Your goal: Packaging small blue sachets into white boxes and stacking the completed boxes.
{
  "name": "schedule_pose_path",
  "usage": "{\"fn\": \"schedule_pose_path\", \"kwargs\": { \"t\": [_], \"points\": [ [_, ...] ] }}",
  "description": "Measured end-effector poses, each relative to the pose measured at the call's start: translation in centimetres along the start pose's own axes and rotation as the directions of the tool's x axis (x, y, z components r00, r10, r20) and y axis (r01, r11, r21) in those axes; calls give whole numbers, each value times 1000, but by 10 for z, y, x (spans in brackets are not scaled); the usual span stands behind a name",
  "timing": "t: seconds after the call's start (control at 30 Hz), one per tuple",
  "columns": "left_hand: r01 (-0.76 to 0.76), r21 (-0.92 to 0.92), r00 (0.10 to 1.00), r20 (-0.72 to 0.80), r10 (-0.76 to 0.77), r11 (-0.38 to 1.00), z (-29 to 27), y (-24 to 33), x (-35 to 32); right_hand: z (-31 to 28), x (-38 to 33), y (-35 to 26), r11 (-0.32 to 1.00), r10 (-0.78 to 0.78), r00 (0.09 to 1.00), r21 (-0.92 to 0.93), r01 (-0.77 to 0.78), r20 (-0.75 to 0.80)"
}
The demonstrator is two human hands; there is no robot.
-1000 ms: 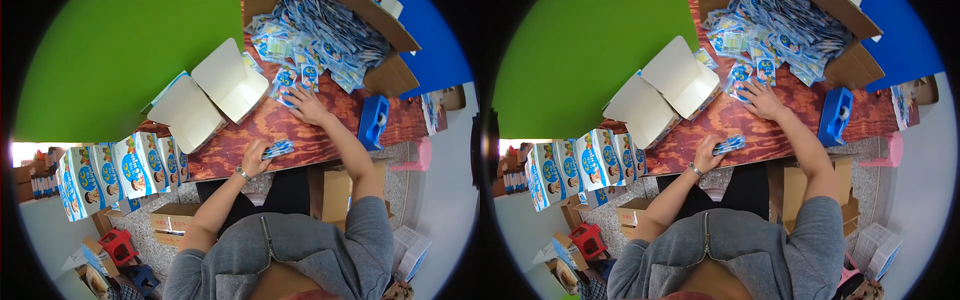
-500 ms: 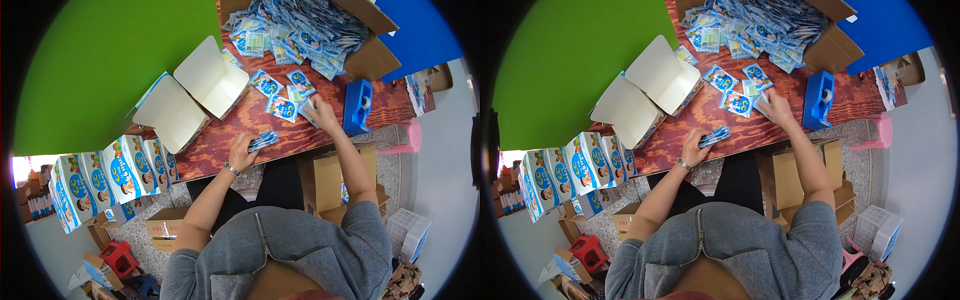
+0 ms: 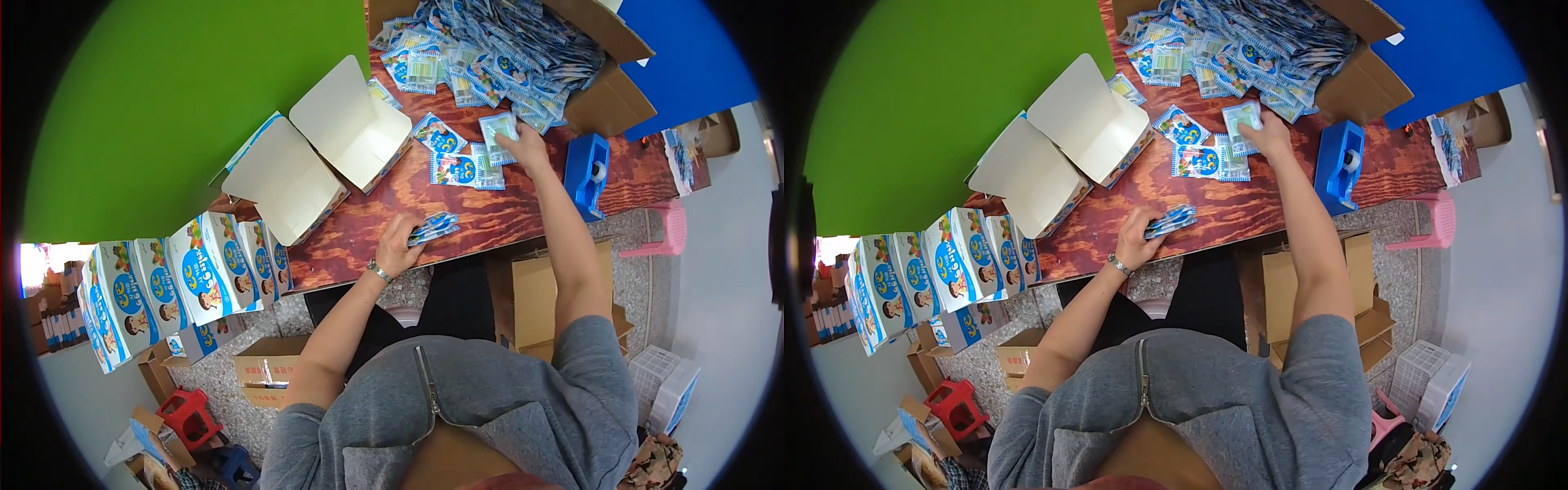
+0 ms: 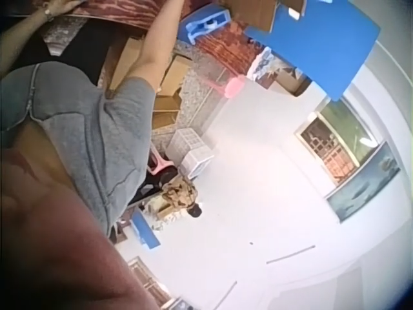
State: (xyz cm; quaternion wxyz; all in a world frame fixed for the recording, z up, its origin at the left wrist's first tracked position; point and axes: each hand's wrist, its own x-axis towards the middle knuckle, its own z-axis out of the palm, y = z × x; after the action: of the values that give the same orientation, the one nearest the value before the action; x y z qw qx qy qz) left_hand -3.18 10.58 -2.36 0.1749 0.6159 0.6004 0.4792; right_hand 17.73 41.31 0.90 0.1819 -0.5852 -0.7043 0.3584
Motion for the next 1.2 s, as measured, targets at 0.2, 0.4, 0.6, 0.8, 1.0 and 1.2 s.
{"fn": "schedule_pose_path", "kwargs": {
  "t": [0.2,0.4,0.6,0.8,1.0,1.2],
  "points": [
    [-28,-1,1000,-7,28,1000,0,-1,0,21,-39,7,869,148,985,-488,-85,92],
    [7,-31,1000,-1,-7,999,0,-1,-2,-7,-45,-25,928,-130,991,-349,133,33],
    [0,-26,1000,19,0,1000,-1,0,-1,5,-46,-67,713,-358,652,-255,653,669],
    [0,-33,1000,13,1,999,0,0,-1,25,-51,-77,331,-309,567,-473,817,764],
    [-15,-24,1000,-19,14,1000,-1,2,1,48,4,-93,825,-409,804,-203,528,432],
    [-16,-14,1000,-2,16,1000,-4,4,2,93,-1,-90,733,-294,903,-533,423,313]
  ]
}}
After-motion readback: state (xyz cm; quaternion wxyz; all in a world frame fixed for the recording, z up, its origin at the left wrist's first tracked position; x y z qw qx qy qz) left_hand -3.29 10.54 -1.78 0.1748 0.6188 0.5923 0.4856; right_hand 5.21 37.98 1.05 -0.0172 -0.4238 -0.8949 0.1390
